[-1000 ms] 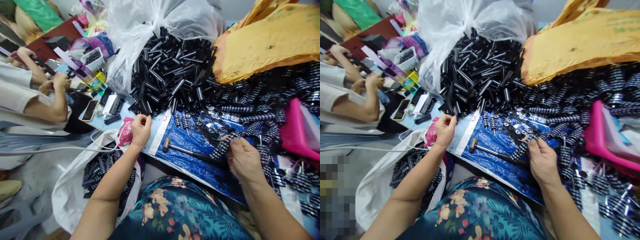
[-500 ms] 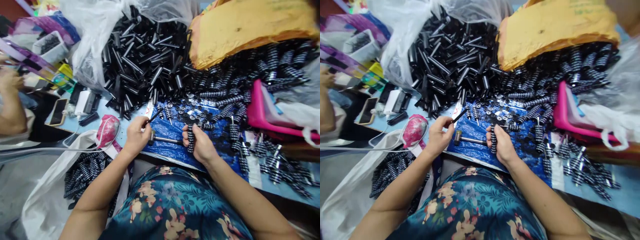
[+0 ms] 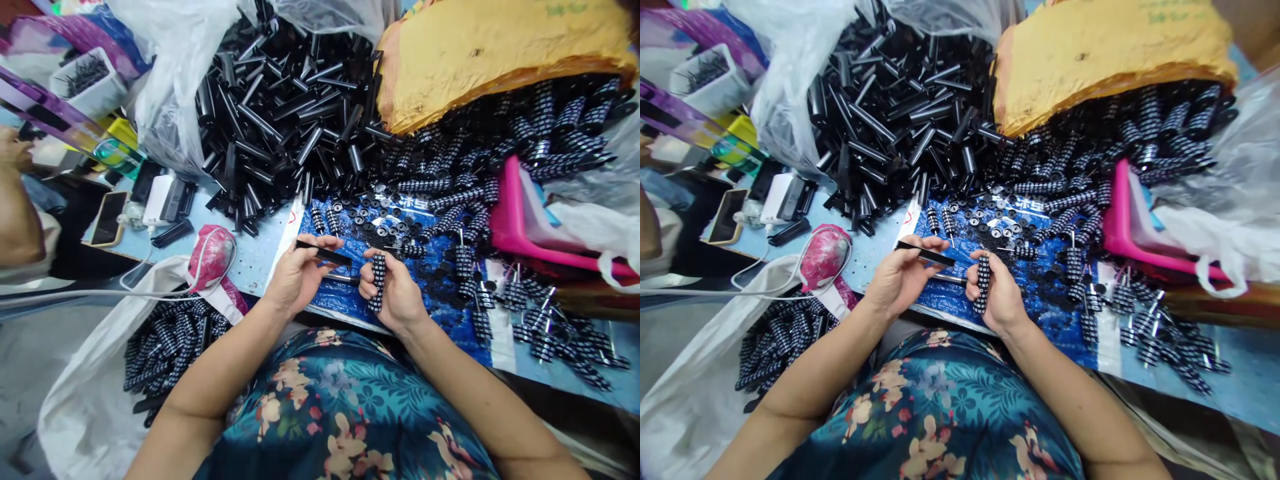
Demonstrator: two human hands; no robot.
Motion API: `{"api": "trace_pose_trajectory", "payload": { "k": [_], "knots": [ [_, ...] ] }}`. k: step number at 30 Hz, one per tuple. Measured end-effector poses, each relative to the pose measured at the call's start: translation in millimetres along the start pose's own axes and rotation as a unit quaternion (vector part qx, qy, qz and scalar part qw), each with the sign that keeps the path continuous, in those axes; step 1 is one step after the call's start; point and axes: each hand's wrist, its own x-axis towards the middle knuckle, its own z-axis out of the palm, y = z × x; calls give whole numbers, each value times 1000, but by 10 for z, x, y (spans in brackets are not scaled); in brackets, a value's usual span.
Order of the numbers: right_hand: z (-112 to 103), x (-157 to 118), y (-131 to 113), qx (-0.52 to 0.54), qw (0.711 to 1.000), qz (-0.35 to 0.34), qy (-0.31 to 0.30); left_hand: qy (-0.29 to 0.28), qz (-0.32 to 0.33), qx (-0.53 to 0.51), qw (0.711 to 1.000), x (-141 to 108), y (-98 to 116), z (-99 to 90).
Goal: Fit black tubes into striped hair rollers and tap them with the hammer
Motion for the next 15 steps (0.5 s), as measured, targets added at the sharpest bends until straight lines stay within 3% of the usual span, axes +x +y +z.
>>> {"api": "trace_pose_trajectory", "payload": {
  "k": [3,7,11,13,15],
  "knots": [
    [37,-10,-26,12,999,-44,29,-19,-1,21,1000,-23,-152,29],
    [90,10,22,-10,992,-127,26,-12,101,189,977,-30,-319,83],
    [23,28,120,-153,968,-195,-29,-58,152,300,940,-46,-357,124],
    [-80,14,117,-291,914,-272,-72,-51,135,300,943,-72,-310,103],
    [-191,-11,81,-433,813,-370,-119,-51,107,289,950,-103,-240,64]
  ]
}}
